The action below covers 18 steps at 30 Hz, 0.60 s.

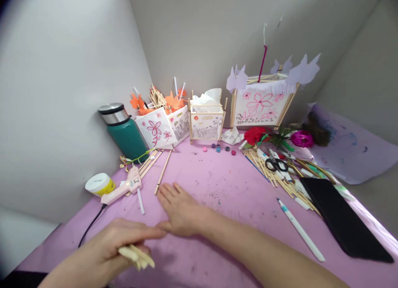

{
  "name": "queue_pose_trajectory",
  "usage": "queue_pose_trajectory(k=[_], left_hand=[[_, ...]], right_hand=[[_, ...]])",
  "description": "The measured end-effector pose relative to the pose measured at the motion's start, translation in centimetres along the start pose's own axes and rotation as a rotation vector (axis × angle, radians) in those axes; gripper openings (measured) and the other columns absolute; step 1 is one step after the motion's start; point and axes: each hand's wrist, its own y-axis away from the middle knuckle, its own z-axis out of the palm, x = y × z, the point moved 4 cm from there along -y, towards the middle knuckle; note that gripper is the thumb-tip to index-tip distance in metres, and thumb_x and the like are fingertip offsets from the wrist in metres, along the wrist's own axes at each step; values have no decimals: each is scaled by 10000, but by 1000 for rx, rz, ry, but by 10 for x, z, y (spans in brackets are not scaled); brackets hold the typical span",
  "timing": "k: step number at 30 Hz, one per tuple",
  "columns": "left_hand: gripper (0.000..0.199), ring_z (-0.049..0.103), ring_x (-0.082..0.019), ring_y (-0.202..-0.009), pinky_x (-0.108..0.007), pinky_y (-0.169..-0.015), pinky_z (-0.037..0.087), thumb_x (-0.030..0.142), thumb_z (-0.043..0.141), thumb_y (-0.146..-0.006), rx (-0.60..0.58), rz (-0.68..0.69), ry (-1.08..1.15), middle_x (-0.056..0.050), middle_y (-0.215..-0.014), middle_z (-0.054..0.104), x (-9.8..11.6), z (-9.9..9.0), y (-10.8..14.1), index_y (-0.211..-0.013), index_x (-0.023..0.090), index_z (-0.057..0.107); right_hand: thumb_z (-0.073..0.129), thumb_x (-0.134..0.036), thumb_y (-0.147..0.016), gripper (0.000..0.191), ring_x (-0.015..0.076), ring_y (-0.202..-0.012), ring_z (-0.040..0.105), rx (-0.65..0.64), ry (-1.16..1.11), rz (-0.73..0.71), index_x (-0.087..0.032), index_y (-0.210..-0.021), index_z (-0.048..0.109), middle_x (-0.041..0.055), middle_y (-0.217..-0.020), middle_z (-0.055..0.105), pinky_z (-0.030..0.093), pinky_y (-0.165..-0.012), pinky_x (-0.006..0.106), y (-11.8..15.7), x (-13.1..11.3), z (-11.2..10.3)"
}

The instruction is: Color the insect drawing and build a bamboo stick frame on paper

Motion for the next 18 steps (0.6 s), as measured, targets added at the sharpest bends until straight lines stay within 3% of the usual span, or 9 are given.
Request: queue_pose_trajectory(k=[2,4,7,9,12,14,18], left_hand=[[317,638,-151,-880,-219,-807,456,258,500,-853,156,-15,-23,13,-998,720,-3,-17,3,-1121,304,663],[289,626,-147,-754,-224,-718,466,346,468,-878,326,-59,-88,6,-827,712,-7,-32,4,-1035,261,695],[350,567,-140,-599,-227,-586,433,431,430,-883,525,-185,-235,15,-616,617,-13,-46,2,-893,209,699],[352,576,-146,-611,-235,-578,414,432,421,-888,567,-313,-358,8,-628,620,-21,-48,-8,-816,203,678],[330,632,-186,-758,-261,-644,420,396,409,-893,461,-474,-583,-38,-783,685,-37,-42,-38,-795,204,659],[313,647,-237,-812,-296,-667,431,388,440,-870,441,-521,-625,-90,-818,697,-46,-36,-59,-796,180,662],[264,653,-284,-868,-334,-682,450,288,461,-832,427,-569,-663,-161,-893,700,-57,-25,-82,-879,124,662]], right_hand=[[369,-663,-840,845,317,-1391,208,20,-5,-85,-50,-1419,320,199,-1488,281,150,-1147,465,10,-36,9],[399,-598,-861,733,260,-1352,311,65,33,-259,-80,-1379,383,153,-1435,407,193,-1147,402,16,-70,15],[388,-457,-914,511,206,-1305,366,138,80,-490,-117,-1283,483,95,-1377,492,231,-1128,384,20,-93,13],[389,-440,-915,468,211,-1266,395,220,54,-399,-122,-1231,521,96,-1332,530,273,-1099,392,15,-76,2],[326,-287,-944,382,192,-1144,484,328,37,-16,-108,-1189,557,111,-1237,587,350,-1024,337,4,-19,-19],[340,-308,-950,383,207,-1147,477,327,101,250,-121,-1210,551,109,-1264,562,351,-1012,343,-2,23,-30],[391,-307,-931,364,245,-1182,445,311,145,355,-123,-1194,562,134,-1277,539,329,-1011,377,-15,73,-41]])
